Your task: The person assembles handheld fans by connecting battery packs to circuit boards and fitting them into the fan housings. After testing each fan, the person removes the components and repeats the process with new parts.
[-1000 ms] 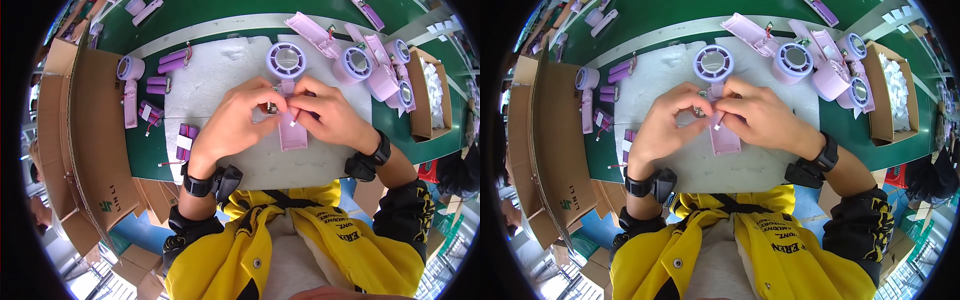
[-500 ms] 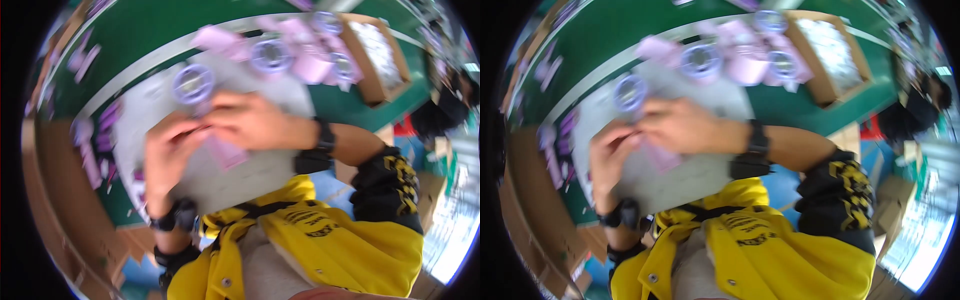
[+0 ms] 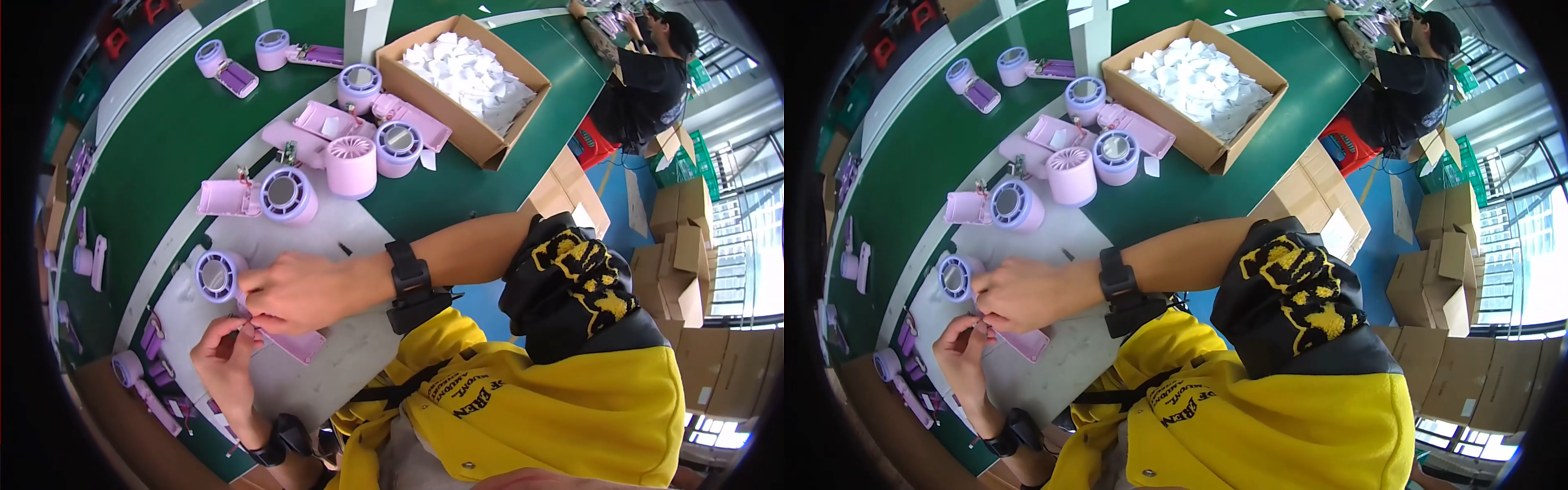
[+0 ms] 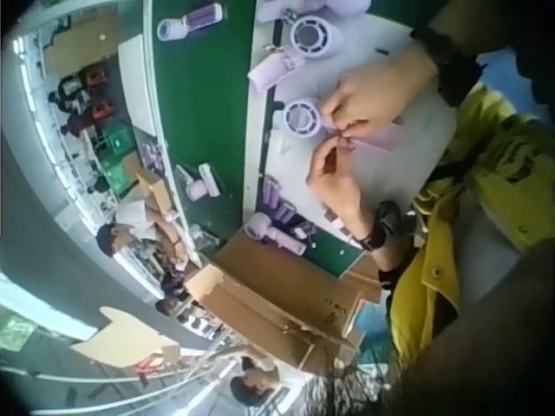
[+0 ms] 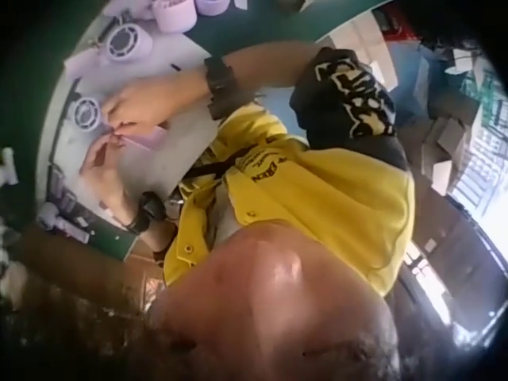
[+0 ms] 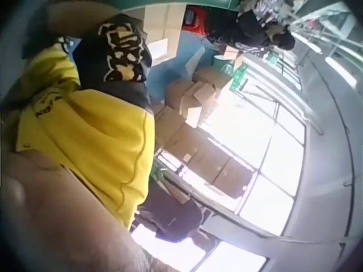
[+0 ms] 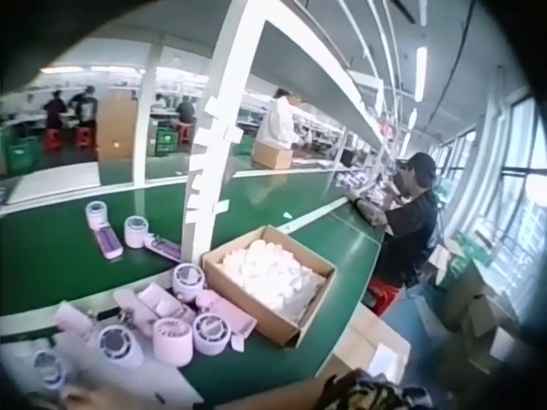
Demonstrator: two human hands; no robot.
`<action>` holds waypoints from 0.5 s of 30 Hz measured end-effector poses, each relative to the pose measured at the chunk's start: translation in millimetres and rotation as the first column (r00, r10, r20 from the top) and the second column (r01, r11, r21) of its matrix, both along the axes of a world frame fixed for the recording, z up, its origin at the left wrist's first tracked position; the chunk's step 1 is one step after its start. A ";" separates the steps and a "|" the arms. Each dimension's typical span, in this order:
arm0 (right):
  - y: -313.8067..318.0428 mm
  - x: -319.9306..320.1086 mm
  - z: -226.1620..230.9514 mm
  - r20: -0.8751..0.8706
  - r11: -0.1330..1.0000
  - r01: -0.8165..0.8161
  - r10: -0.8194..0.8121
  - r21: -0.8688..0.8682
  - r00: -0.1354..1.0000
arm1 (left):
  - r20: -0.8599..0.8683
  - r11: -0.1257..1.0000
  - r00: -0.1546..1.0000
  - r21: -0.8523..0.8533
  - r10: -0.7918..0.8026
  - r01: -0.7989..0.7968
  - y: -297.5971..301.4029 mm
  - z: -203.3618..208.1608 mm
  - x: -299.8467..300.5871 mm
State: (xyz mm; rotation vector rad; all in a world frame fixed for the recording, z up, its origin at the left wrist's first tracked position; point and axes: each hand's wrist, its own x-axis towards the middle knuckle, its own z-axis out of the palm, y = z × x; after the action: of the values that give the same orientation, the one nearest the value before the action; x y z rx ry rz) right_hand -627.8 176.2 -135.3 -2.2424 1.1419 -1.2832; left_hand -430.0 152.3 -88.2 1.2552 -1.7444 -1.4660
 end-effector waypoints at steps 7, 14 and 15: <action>-3.1 -1.1 -0.1 0.060 1.000 -0.028 0.028 0.004 0.998 | -0.003 0.997 1.000 -0.078 -0.009 0.009 -2.9 -4.6 2.0; -0.1 -18.1 2.0 0.226 0.969 -0.203 0.168 0.140 0.960 | -0.009 0.995 0.999 0.091 -0.050 0.051 0.5 4.4 -0.4; 2.0 -20.2 1.7 0.226 0.967 -0.191 0.151 0.166 0.962 | -0.031 0.992 0.997 0.108 -0.065 0.068 0.8 4.2 -2.0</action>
State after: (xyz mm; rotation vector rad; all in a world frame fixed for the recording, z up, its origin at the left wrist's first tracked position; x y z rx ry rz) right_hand -648.0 178.2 -133.6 -1.9681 0.9263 -1.2533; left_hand -431.9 153.0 -84.0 1.2363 -1.7241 -1.6281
